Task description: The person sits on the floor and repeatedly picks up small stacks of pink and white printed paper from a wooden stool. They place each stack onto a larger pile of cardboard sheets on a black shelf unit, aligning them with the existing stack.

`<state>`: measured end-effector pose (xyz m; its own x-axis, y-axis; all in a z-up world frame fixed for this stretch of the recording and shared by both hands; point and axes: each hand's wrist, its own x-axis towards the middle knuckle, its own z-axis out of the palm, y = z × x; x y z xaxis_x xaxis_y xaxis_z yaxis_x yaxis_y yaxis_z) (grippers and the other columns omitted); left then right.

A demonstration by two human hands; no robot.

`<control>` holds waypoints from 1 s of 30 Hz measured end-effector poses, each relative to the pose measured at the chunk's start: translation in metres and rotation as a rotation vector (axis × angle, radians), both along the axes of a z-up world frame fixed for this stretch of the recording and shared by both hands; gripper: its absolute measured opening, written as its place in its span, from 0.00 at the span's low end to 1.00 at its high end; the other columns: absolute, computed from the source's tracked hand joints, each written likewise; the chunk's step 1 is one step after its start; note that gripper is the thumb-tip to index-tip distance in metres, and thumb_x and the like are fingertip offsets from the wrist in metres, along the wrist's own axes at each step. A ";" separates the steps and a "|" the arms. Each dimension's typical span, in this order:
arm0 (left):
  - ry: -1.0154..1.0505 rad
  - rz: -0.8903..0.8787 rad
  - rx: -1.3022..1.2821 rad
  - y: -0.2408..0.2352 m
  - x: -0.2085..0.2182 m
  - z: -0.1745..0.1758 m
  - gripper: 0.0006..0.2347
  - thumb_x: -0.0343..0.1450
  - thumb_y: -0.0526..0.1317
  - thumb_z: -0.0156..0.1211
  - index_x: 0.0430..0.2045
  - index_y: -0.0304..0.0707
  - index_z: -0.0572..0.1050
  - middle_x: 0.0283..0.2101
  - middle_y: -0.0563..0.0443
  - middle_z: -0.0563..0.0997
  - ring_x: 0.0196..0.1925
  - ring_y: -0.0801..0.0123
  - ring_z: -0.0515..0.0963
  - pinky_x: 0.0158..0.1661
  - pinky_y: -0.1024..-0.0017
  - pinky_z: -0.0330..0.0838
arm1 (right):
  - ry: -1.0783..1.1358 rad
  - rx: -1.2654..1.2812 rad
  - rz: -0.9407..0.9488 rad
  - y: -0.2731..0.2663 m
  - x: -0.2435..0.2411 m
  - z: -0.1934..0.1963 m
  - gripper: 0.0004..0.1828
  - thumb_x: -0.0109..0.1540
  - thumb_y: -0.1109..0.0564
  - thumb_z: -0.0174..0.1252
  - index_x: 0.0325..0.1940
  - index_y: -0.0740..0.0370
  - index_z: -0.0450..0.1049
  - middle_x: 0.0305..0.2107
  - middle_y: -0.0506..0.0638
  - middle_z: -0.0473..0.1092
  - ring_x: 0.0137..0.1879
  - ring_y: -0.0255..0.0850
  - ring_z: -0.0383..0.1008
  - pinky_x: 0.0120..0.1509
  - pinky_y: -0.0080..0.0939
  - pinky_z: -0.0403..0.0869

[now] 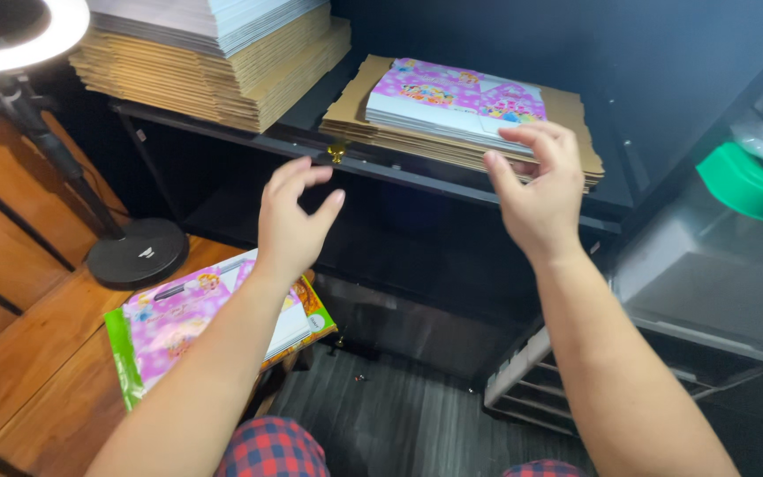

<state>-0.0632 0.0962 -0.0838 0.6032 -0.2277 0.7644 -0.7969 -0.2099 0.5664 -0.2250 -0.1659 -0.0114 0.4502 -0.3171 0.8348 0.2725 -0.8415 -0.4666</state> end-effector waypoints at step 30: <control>0.465 0.654 0.030 0.232 -0.040 -0.251 0.26 0.63 0.39 0.75 0.56 0.38 0.74 0.58 0.38 0.72 0.62 0.43 0.75 0.63 0.50 0.67 | 0.825 0.090 0.266 0.204 0.093 -0.282 0.31 0.62 0.43 0.66 0.68 0.49 0.70 0.63 0.56 0.64 0.71 0.54 0.68 0.73 0.50 0.71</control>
<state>-0.1030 0.3282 -0.3349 0.8767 0.2659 0.4008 -0.1905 -0.5731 0.7970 -0.1322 0.0385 -0.2930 0.9687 -0.1641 0.1862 0.0007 -0.7485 -0.6631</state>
